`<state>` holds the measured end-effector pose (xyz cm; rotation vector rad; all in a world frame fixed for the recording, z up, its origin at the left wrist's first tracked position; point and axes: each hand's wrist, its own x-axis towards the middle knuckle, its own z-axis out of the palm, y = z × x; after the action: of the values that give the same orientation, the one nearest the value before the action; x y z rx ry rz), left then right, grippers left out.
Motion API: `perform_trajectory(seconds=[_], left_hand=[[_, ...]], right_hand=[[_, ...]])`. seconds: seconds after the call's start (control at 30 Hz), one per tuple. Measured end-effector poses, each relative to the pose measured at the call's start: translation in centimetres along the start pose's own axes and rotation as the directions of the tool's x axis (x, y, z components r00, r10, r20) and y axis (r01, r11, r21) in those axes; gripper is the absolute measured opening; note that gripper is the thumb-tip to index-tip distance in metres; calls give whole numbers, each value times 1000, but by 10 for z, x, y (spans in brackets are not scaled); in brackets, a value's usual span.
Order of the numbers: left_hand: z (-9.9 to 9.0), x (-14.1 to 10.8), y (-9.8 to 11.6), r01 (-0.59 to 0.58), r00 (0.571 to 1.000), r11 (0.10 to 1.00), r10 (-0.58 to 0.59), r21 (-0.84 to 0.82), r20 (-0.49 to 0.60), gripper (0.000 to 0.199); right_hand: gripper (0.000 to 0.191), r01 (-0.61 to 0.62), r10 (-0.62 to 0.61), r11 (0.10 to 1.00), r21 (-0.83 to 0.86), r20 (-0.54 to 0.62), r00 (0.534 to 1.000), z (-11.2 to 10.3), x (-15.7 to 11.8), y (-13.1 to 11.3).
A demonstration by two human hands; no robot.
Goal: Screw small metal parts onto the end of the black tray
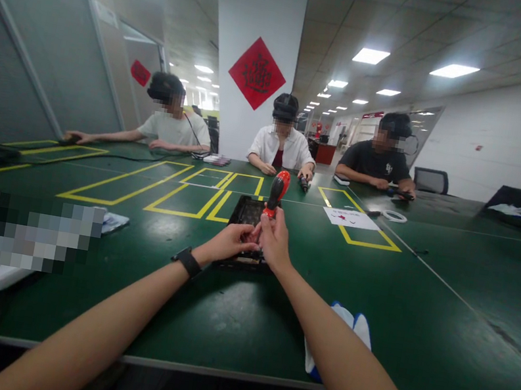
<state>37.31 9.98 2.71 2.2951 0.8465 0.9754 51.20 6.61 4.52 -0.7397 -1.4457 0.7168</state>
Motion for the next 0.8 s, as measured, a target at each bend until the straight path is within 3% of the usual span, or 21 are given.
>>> perform_trajectory(seconds=[0.17, 0.33, 0.6, 0.8], left_hand=[[-2, -1, 0, -19, 999, 999, 19, 25, 37, 22], [-3, -1, 5, -56, 993, 993, 66, -100, 102, 15], [0, 0, -2, 57, 998, 998, -57, -5, 5, 30], [-2, 2, 0, -39, 996, 999, 39, -5, 84, 22]], right_hand=[[39, -13, 12, 1000, 23, 23, 1000, -1, 1, 4], [38, -49, 48, 998, 34, 29, 998, -2, 3, 7], [40, -25, 25, 999, 22, 25, 999, 0, 1, 4], [37, -29, 27, 998, 48, 53, 998, -2, 3, 6]])
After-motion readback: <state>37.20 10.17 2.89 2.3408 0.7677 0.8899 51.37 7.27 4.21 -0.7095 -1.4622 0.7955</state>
